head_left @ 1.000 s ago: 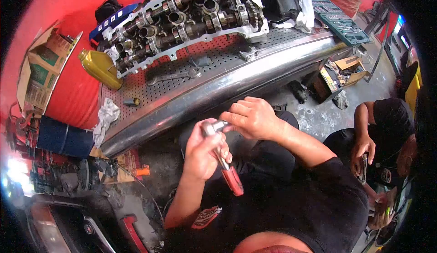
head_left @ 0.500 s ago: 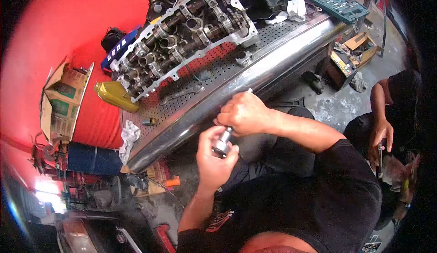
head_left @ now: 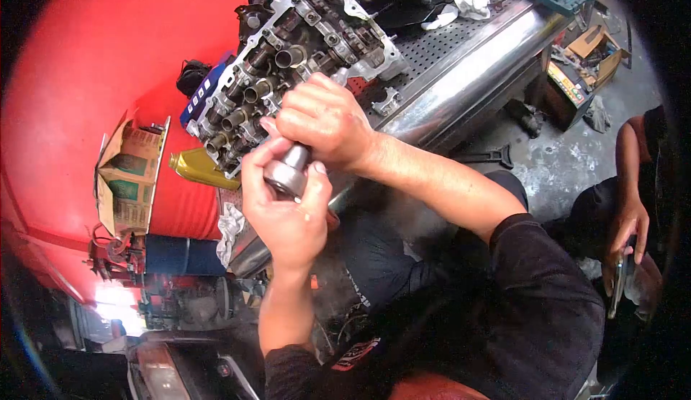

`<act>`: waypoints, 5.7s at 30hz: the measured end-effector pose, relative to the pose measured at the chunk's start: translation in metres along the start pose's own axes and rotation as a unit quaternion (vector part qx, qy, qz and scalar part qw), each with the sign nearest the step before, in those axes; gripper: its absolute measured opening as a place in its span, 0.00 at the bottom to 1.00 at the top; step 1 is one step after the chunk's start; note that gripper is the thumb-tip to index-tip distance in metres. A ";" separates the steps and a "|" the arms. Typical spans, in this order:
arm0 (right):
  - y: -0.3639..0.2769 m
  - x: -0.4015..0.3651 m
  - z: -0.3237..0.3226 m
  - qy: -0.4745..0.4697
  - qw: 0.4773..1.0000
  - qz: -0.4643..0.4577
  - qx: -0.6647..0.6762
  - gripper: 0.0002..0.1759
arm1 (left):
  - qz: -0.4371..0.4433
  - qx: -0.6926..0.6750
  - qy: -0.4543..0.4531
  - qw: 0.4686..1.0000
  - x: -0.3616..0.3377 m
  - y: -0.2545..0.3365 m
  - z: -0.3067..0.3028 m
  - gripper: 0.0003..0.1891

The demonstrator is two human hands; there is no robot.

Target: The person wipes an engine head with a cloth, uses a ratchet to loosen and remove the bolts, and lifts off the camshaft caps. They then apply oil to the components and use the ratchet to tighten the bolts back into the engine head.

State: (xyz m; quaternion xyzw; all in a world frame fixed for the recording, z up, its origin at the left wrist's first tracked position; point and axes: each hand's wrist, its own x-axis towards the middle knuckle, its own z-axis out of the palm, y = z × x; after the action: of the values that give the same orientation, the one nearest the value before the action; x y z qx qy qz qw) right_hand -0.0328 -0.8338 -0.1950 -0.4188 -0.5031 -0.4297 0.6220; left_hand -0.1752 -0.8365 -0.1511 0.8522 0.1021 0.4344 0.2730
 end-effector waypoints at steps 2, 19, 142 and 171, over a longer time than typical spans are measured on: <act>0.012 0.001 0.002 0.010 1.000 0.011 0.004 0.08 | -0.041 0.002 -0.024 0.999 0.010 -0.004 0.003 0.20; 0.041 0.007 -0.014 0.083 0.976 0.147 0.136 0.06 | 0.202 0.397 -0.262 0.856 0.093 0.049 0.019 0.22; -0.034 0.046 -0.181 -0.126 0.875 0.455 -0.110 0.10 | 0.279 -0.352 0.271 0.851 0.088 0.024 0.107 0.05; -0.045 0.046 -0.151 -0.311 0.815 0.486 -0.051 0.08 | 0.169 -0.379 0.021 0.910 0.127 -0.017 0.074 0.11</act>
State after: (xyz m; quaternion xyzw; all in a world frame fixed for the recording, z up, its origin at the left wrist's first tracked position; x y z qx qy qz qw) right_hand -0.0303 -0.9953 -0.1672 -0.7513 -0.3782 0.0562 0.5379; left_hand -0.0386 -0.7980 -0.1086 0.6801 -0.2102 0.4975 0.4958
